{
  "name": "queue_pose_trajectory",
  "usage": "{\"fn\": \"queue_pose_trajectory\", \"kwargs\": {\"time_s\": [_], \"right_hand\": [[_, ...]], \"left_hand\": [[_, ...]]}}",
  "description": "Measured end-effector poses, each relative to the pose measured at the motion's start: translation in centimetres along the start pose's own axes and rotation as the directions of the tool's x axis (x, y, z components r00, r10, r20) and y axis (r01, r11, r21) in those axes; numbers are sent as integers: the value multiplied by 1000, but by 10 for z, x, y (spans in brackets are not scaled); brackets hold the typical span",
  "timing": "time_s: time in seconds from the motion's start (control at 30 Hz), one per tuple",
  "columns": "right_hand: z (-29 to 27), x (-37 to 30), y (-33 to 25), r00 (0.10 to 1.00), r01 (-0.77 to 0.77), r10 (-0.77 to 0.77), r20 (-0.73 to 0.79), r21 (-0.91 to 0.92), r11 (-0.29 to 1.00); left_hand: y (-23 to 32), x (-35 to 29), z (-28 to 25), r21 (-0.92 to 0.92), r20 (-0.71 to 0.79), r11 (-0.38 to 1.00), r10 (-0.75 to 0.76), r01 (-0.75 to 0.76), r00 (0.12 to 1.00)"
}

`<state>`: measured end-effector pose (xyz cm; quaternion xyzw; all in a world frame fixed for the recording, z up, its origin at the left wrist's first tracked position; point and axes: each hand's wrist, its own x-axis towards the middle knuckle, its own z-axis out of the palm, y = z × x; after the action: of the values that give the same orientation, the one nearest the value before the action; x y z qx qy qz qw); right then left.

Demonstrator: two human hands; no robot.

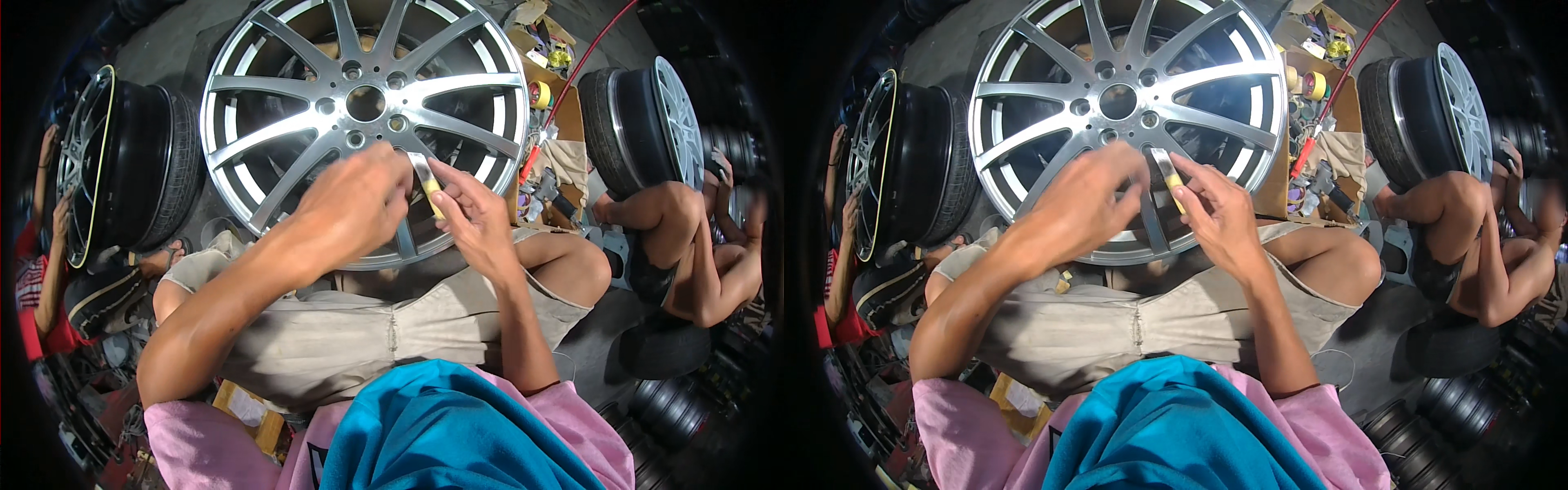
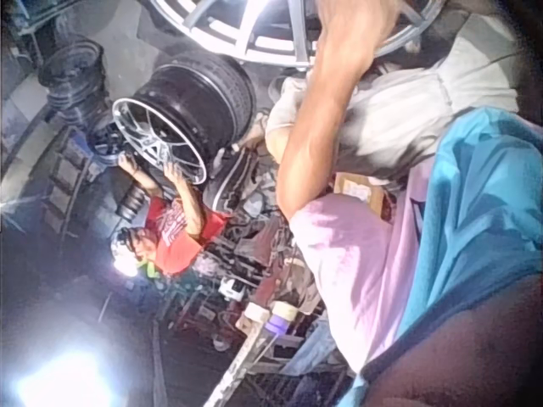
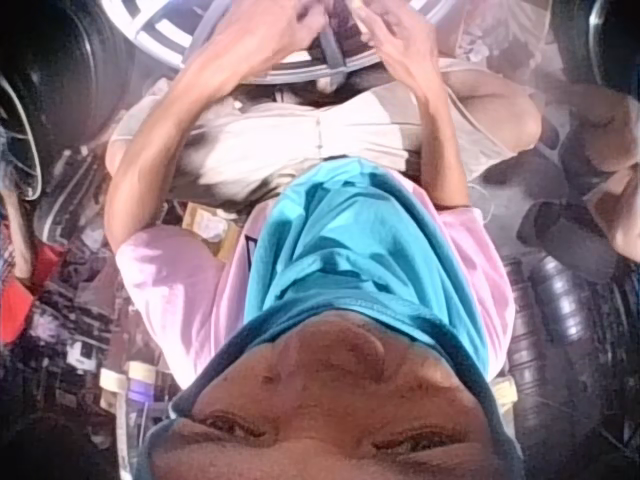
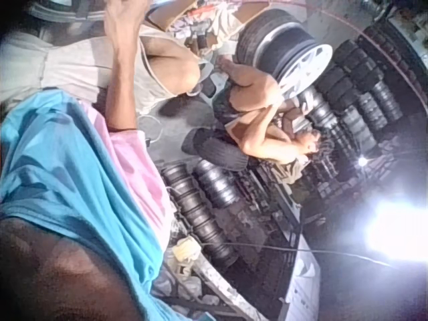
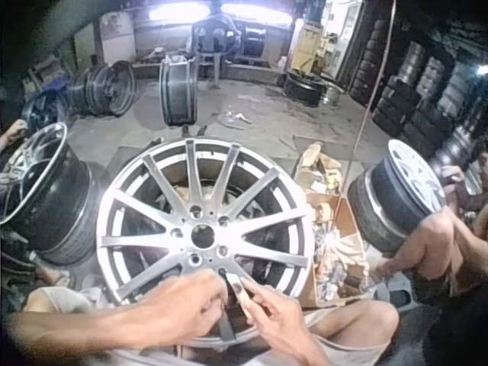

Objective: The person applies small pieces of material to the spokes of an alloy car wheel by hand. They press the pieces onto different parts of the spokes sequentially.

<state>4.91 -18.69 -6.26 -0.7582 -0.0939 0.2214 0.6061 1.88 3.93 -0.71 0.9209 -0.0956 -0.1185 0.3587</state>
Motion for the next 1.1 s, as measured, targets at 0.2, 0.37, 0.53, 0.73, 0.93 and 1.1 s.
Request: {"fn": "queue_pose_trajectory", "kwargs": {"time_s": [0.2, 0.37, 0.53, 0.73, 0.93, 1.1], "right_hand": [[-22, -7, -31, 971, 189, -156, 179, -189, 964], [-14, 7, -30, 983, 7, -28, 179, 116, 993], [-27, 52, -23, 954, 262, -205, 220, -277, 924], [-27, 78, -10, 908, 419, -315, 277, -609, 674], [-14, 84, -3, 851, 514, -417, 319, -673, 533], [-9, 92, -5, 827, 549, -436, 353, -673, 496]], "left_hand": [[-12, 17, -24, -457, 203, 826, -265, 330, 943], [-6, 19, -20, -572, 203, 771, -195, 278, 959], [-18, 11, -32, -65, -153, 990, -137, 128, 979], [-15, 7, -48, 173, -42, 964, -199, 203, 979], [-33, -8, -42, 365, -76, 920, -122, 141, 990], [-35, -14, -41, 391, -57, 909, -134, 146, 989]]}}
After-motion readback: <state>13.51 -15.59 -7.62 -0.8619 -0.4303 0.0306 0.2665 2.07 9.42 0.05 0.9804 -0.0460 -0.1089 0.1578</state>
